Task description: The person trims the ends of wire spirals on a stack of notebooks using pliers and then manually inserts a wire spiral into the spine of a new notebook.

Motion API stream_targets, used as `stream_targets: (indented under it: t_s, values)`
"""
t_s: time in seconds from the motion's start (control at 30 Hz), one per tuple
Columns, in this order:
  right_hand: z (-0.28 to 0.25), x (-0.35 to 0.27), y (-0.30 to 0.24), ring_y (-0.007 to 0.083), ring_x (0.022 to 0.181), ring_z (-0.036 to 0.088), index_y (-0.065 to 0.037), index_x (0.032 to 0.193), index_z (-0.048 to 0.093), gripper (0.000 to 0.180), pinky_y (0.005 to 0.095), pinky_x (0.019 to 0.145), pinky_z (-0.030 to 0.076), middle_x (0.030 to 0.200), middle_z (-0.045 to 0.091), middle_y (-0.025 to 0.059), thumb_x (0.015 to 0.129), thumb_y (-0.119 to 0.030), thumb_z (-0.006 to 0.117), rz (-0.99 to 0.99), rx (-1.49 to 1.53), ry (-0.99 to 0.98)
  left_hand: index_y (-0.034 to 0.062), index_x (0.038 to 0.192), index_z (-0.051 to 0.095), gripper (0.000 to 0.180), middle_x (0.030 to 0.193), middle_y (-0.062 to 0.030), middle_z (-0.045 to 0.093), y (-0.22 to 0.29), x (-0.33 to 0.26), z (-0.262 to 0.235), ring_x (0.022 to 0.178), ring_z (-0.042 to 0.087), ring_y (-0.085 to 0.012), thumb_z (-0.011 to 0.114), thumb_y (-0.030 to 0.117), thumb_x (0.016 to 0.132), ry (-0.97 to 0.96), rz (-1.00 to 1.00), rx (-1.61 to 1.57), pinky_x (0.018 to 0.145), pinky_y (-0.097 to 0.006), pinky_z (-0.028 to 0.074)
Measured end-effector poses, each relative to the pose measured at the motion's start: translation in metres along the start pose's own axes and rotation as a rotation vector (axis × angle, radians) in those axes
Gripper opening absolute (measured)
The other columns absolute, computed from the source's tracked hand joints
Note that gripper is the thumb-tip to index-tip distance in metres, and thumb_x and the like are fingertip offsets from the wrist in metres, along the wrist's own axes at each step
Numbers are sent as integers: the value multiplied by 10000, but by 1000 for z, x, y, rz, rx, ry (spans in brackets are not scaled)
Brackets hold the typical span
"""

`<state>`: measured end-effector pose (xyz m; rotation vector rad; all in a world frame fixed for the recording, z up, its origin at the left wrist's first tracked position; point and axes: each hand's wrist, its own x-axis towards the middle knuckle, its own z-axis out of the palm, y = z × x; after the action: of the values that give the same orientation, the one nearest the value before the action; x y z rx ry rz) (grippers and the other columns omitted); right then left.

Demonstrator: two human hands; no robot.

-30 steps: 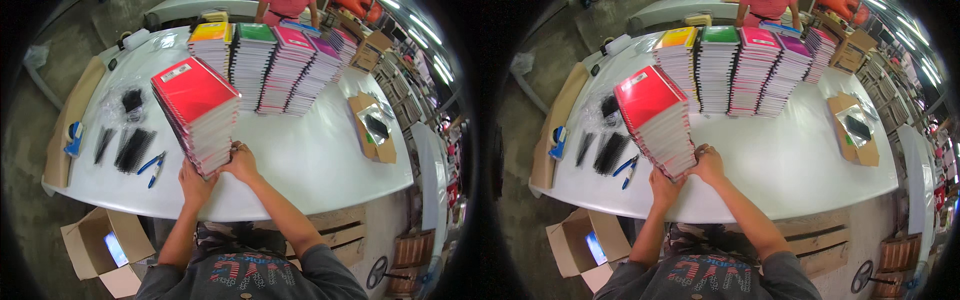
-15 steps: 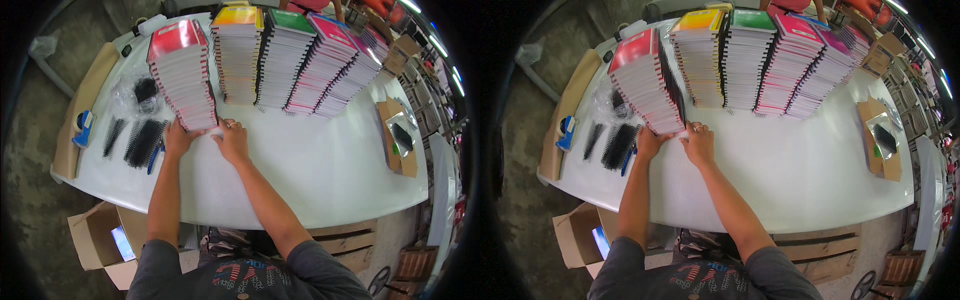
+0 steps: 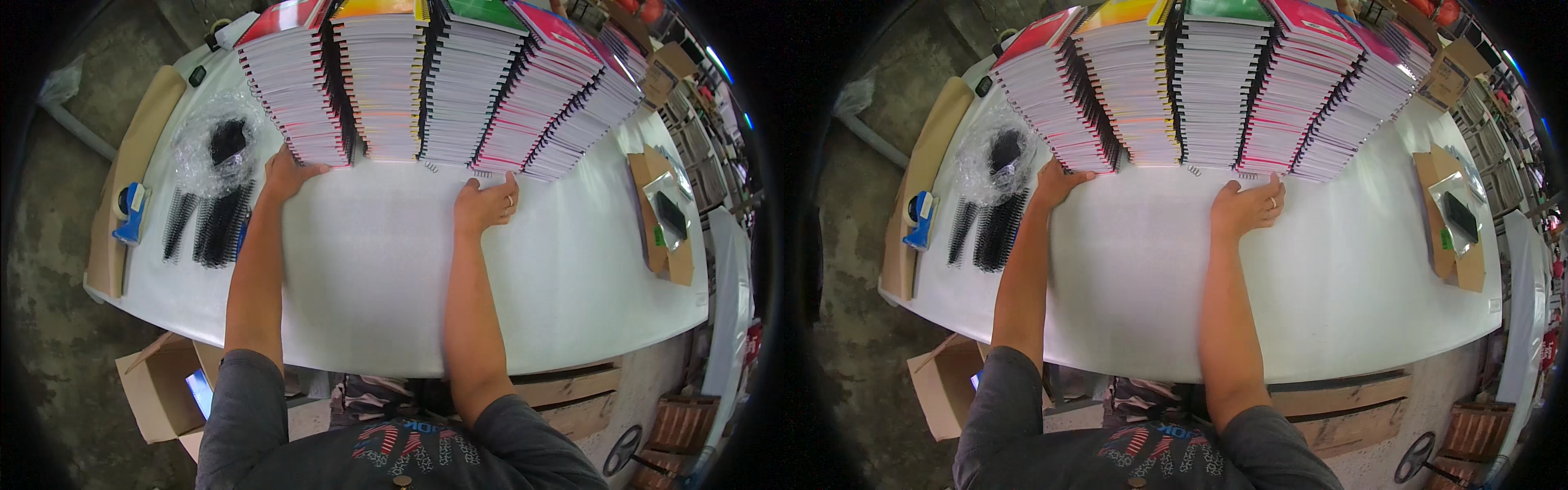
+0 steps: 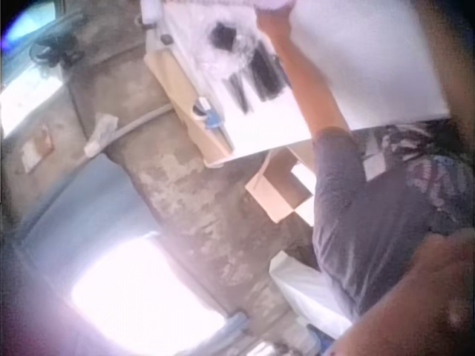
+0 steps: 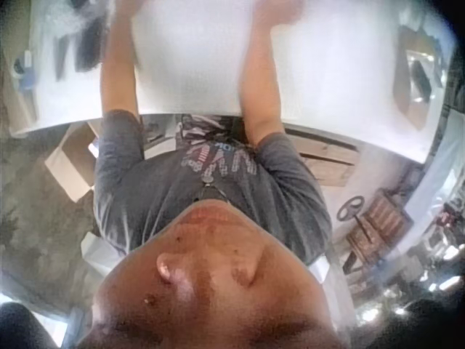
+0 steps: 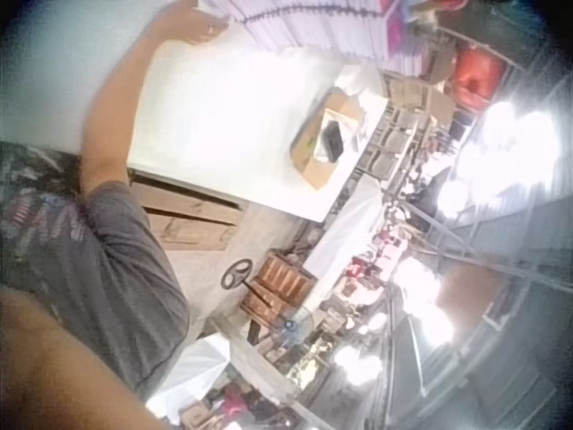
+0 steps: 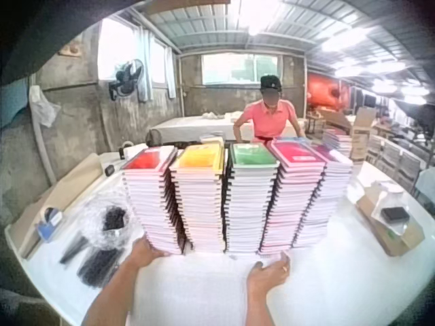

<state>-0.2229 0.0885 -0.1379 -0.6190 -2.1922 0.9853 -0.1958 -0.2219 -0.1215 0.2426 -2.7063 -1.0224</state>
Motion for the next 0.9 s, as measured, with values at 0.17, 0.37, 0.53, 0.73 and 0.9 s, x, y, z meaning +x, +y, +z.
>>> stream_targets:
  t_s: [0.17, 0.37, 0.53, 0.73, 0.9]
  values:
    - [13, -2, 8, 377, 1268, 305, 7, 1280, 320, 696, 483, 1056, 183, 1303, 401, 198, 696, -135, 670, -63, -90, -166, 39, 1259, 441, 912, 1148, -137, 614, -8, 28, 3, 1141, 533, -288, 820, 496, 567, -79, -75, 116, 996, -358, 359]
    - [20, -5, 3, 364, 1251, 324, 3, 1242, 343, 694, 464, 1066, 182, 1214, 468, 190, 671, -162, 701, -103, -112, -122, -3, 1270, 424, 957, 1150, -166, 607, -17, 45, 8, 1122, 547, -297, 823, 496, 557, -153, -156, 94, 992, -361, 381]
    - [19, -19, -10, 308, 1164, 386, -29, 1153, 411, 607, 455, 1016, 223, 1137, 506, 141, 646, -161, 718, -160, -86, -174, -23, 1266, 439, 948, 1168, -170, 601, -55, 55, 9, 1110, 555, -286, 839, 444, 544, -162, -76, -118, 984, -352, 391]
    - [21, -23, -9, 287, 1137, 405, -89, 1085, 504, 473, 436, 969, 255, 1108, 534, 102, 669, -189, 708, -243, -98, -240, -24, 1187, 523, 688, 1097, -130, 616, -33, 56, 12, 1028, 562, -241, 757, 219, 587, -185, -113, -216, 924, -327, 413]
    - [22, -37, -20, 293, 1112, 436, -131, 1078, 572, 382, 431, 916, 312, 1130, 548, 89, 721, -193, 692, -316, -17, -470, -17, 1014, 593, 370, 862, -38, 573, -46, 64, -12, 807, 507, -161, 549, 100, 665, -286, -236, -428, 757, -271, 416]
